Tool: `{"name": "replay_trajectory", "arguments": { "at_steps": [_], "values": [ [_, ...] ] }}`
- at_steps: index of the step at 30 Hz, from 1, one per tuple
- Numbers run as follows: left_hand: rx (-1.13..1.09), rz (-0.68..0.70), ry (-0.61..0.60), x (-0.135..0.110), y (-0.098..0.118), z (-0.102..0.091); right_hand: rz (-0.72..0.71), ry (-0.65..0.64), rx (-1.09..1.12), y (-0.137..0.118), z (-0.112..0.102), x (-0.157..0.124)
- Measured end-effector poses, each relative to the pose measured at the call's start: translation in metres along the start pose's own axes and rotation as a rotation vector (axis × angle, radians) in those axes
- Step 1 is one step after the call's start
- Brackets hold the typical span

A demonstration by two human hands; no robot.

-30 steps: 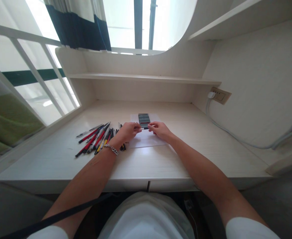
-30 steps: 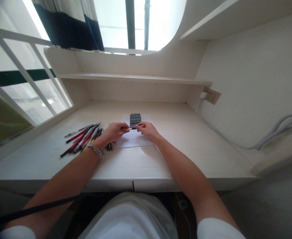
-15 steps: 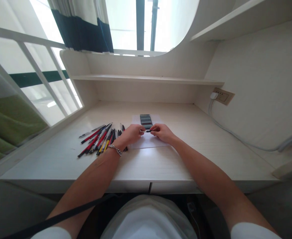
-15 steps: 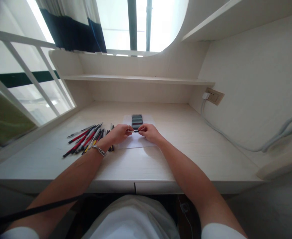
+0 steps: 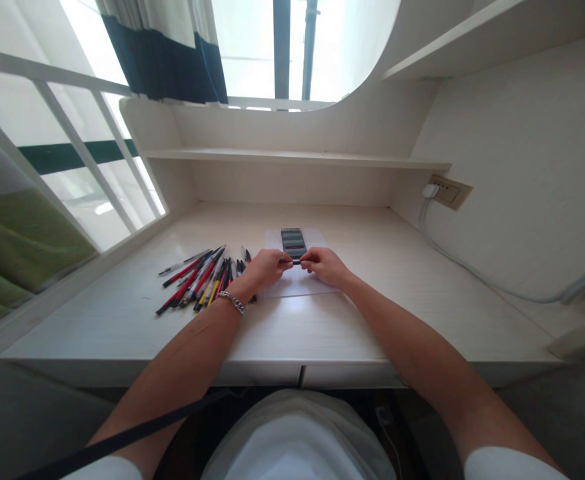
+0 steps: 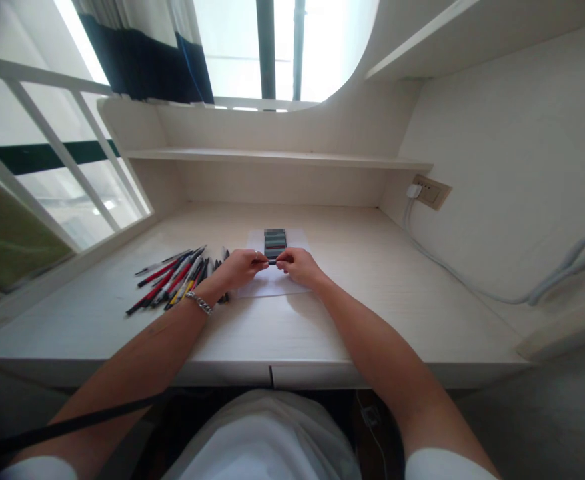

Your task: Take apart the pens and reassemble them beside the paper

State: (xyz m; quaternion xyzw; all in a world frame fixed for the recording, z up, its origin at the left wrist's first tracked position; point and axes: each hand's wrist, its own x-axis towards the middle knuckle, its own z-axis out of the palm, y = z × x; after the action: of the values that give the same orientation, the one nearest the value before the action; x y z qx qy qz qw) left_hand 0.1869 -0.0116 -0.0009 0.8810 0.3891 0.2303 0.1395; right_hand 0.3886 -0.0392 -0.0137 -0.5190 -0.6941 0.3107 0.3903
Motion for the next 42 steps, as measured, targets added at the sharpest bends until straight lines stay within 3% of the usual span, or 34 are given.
{"name": "replay_trajectory", "arguments": {
  "at_steps": [5, 10, 16, 19, 24, 31, 37, 42],
  "values": [
    [-0.014, -0.002, 0.014, 0.000, -0.003, 0.001, -0.054, 0.010, -0.042, 0.002, -0.002, 0.002],
    [-0.025, 0.003, 0.018, 0.000, 0.000, 0.002, 0.045, -0.038, -0.149, -0.005, -0.004, 0.000],
    [-0.025, 0.010, 0.006, 0.001, 0.001, 0.003, -0.037, 0.020, 0.000, -0.003, -0.003, 0.000],
    [-0.030, 0.004, 0.018, 0.001, 0.000, 0.004, -0.051, 0.024, -0.027, -0.001, -0.005, 0.001],
    [-0.031, 0.009, 0.029, 0.001, -0.002, 0.005, 0.048, -0.040, -0.147, -0.003, -0.006, 0.001],
    [-0.030, 0.025, 0.019, 0.000, -0.001, 0.005, -0.063, 0.017, 0.010, 0.004, -0.006, 0.003],
    [-0.040, -0.017, 0.019, 0.000, 0.000, 0.005, 0.025, -0.065, -0.122, 0.004, -0.008, 0.004],
    [-0.047, -0.026, 0.005, -0.001, 0.001, 0.005, -0.042, -0.017, -0.073, 0.000, -0.007, 0.002]
  ]
}}
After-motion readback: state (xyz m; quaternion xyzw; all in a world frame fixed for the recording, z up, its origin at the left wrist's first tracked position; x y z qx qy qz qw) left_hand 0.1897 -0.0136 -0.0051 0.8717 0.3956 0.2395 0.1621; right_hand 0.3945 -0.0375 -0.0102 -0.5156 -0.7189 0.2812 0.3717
